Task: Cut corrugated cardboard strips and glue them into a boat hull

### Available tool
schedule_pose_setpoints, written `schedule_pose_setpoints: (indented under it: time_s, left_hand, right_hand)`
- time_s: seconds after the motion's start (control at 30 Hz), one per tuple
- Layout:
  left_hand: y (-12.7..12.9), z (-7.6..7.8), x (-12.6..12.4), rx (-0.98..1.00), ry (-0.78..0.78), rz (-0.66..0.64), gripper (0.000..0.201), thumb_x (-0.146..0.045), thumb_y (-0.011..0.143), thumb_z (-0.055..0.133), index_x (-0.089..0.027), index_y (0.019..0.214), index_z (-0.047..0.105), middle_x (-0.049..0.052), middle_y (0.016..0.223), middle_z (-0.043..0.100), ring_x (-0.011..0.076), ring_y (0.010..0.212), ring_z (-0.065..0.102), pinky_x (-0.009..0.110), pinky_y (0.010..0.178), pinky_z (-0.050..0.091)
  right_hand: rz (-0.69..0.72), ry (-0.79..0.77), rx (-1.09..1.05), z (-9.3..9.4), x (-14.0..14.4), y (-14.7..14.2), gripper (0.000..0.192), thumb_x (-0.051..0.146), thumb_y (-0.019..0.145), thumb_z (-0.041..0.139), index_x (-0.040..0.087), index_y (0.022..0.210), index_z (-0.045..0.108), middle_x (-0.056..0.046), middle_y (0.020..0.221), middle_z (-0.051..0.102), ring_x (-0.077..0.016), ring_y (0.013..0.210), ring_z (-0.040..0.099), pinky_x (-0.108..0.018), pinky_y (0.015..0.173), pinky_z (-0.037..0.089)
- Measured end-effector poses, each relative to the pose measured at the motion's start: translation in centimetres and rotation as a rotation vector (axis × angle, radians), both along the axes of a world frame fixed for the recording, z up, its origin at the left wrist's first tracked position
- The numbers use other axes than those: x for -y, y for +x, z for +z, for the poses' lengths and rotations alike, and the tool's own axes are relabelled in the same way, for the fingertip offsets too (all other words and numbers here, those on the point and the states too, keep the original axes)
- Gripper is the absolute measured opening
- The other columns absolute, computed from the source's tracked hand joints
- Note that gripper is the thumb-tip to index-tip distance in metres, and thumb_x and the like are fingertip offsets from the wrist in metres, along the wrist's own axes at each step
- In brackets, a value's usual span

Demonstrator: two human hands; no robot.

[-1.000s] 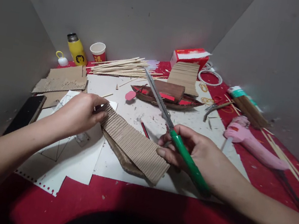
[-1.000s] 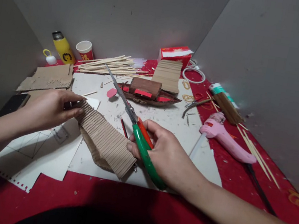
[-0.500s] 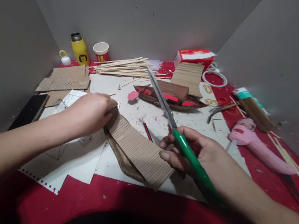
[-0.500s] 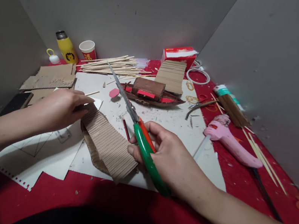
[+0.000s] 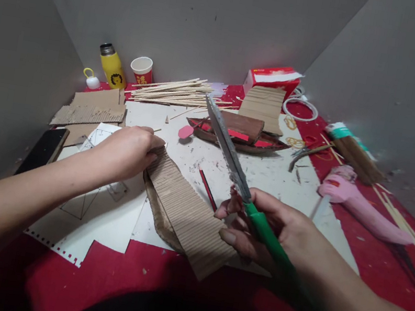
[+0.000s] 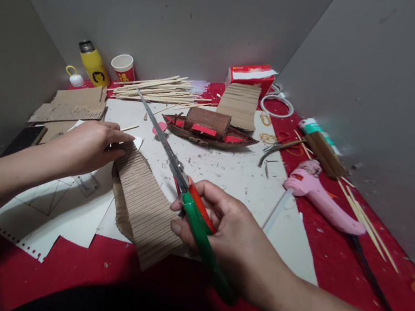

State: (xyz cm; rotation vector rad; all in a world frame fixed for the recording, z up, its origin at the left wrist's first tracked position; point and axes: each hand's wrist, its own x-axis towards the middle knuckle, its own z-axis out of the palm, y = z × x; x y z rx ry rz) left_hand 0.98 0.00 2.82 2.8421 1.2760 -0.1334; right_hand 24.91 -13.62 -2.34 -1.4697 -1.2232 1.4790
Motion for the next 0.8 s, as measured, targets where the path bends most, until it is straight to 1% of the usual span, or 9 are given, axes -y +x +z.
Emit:
schedule_pose_setpoints:
  time_s: [0.13, 0.3, 0.43, 0.57, 0.63, 0.67, 0.73, 0.8]
  left_hand:
    - [0.1, 0.0, -0.4, -0.021, -0.004, 0.014, 0.035, -0.022, 0.084, 0.051, -0.019, 0.113, 0.071, 0.01, 0.09, 0.069, 0.0234, 0.08, 0.063, 0.033, 0.068, 0.042]
    - [0.3, 0.0, -0.4, -0.004, 0.003, -0.014, 0.035, -0.024, 0.084, 0.05, -0.019, 0.113, 0.07, 0.01, 0.093, 0.07, 0.0232, 0.079, 0.063, 0.033, 0.069, 0.042]
    - [0.3, -0.1, -0.3, 0.024, 0.009, -0.015, 0.036, -0.026, 0.085, 0.05, -0.02, 0.114, 0.07, 0.009, 0.092, 0.069, 0.0228, 0.077, 0.062, 0.033, 0.067, 0.042]
    - [0.1, 0.0, -0.2, 0.095, 0.005, -0.009, 0.035, -0.026, 0.082, 0.053, -0.018, 0.111, 0.071, 0.009, 0.088, 0.069, 0.0224, 0.075, 0.062, 0.033, 0.067, 0.042]
    - [0.0, 0.5, 0.1, 0.229, -0.035, 0.025, 0.031, -0.025, 0.08, 0.056, -0.017, 0.105, 0.073, 0.008, 0.087, 0.069, 0.0212, 0.074, 0.061, 0.032, 0.067, 0.043]
    - [0.0, 0.9, 0.3, 0.332, -0.072, 0.053, 0.028, -0.025, 0.08, 0.058, -0.016, 0.102, 0.073, 0.007, 0.086, 0.069, 0.0205, 0.074, 0.061, 0.032, 0.067, 0.044]
    - [0.0, 1.8, 0.9, 0.584, -0.158, 0.131, 0.021, -0.027, 0.08, 0.062, -0.016, 0.094, 0.073, 0.006, 0.084, 0.07, 0.0187, 0.073, 0.061, 0.03, 0.066, 0.046]
    - [0.0, 2.5, 1.5, 0.854, -0.254, 0.214, 0.02, -0.032, 0.079, 0.065, -0.016, 0.091, 0.072, 0.004, 0.082, 0.069, 0.0164, 0.07, 0.059, 0.028, 0.061, 0.046]
  right_hand:
    - [-0.02, -0.049, -0.005, 0.8, 0.1, -0.4, 0.04, 0.043, 0.066, 0.082, 0.021, 0.089, 0.059, -0.003, 0.085, 0.065, -0.0153, 0.069, 0.061, -0.023, 0.056, 0.052]
    - [-0.005, -0.139, -0.098, 0.8, 0.0, -0.6, 0.044, 0.039, 0.061, 0.086, 0.02, 0.086, 0.056, 0.0, 0.085, 0.065, -0.0108, 0.064, 0.057, -0.019, 0.052, 0.047]
    - [0.011, -0.121, -0.129, 0.5, 0.2, -0.7, 0.041, 0.035, 0.062, 0.086, 0.02, 0.086, 0.056, 0.002, 0.081, 0.062, -0.0096, 0.063, 0.056, -0.018, 0.049, 0.043]
    - [-0.002, -0.116, -0.098, 0.6, 0.0, -0.5, 0.041, 0.036, 0.062, 0.086, 0.02, 0.086, 0.057, 0.001, 0.083, 0.063, -0.0107, 0.065, 0.057, -0.018, 0.052, 0.047]
    - [-0.019, -0.077, -0.031, 0.9, 0.0, -0.2, 0.039, 0.04, 0.066, 0.083, 0.021, 0.089, 0.059, 0.0, 0.082, 0.063, -0.0121, 0.065, 0.057, -0.02, 0.053, 0.049]
    - [-0.027, -0.04, 0.019, 1.1, 0.1, 0.0, 0.037, 0.042, 0.068, 0.081, 0.022, 0.09, 0.06, 0.0, 0.079, 0.063, -0.0126, 0.063, 0.056, -0.021, 0.052, 0.049]
    - [-0.048, 0.061, 0.12, 1.3, 0.3, 0.3, 0.034, 0.046, 0.071, 0.077, 0.022, 0.091, 0.063, 0.0, 0.072, 0.062, -0.0134, 0.056, 0.054, -0.023, 0.047, 0.049]
    - [-0.077, 0.158, 0.169, 1.4, 0.8, 0.7, 0.032, 0.046, 0.073, 0.075, 0.024, 0.093, 0.064, 0.0, 0.067, 0.061, -0.014, 0.051, 0.053, -0.025, 0.044, 0.048]
